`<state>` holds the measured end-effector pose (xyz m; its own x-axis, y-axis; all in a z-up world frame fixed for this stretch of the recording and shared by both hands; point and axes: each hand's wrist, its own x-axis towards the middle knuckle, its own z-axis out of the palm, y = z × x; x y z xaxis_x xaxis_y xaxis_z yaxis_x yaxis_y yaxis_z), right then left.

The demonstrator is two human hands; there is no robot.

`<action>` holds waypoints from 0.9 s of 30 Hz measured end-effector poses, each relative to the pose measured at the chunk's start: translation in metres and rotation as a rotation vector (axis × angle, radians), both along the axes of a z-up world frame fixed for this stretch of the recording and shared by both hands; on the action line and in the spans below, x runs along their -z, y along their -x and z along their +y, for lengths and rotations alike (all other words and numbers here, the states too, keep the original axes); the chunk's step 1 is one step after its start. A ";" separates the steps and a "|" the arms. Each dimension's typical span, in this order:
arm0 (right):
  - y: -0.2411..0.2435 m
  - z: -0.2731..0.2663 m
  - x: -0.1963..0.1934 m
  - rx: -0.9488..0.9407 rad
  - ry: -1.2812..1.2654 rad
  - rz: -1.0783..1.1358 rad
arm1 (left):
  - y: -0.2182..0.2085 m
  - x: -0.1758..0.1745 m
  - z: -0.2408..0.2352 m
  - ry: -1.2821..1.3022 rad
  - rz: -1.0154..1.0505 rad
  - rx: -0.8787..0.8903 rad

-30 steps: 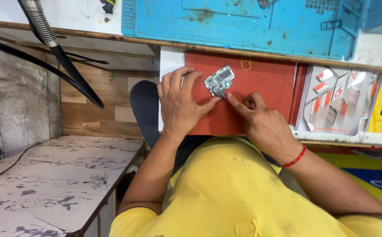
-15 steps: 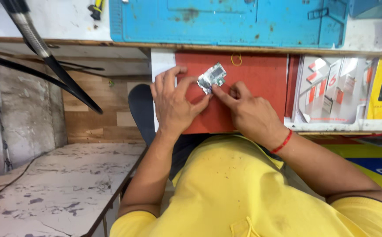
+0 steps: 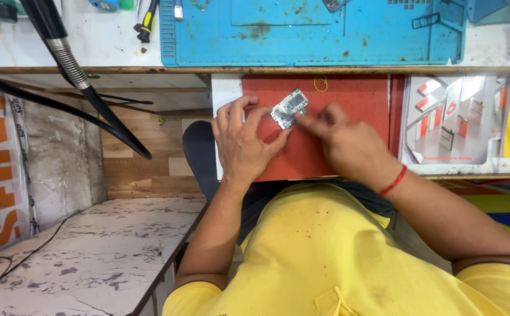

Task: The person uses a purple pen to point at and touch components on a small circuit board. They then use a hot air gun to apply heat to the board, likely for soldering or desoldering. The person works on a red mat on a cluttered workbench.

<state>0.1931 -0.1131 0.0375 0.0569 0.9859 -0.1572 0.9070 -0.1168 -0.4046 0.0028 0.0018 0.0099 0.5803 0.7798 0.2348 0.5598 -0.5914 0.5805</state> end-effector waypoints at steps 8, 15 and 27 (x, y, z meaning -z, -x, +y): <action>0.003 0.003 0.006 0.121 -0.023 -0.009 | 0.002 0.001 0.001 -0.007 0.004 0.000; 0.000 0.008 0.003 0.136 -0.100 0.040 | 0.002 0.002 0.001 0.012 -0.007 0.001; 0.003 0.003 0.003 0.069 -0.041 0.080 | 0.001 0.001 0.002 0.008 -0.023 0.002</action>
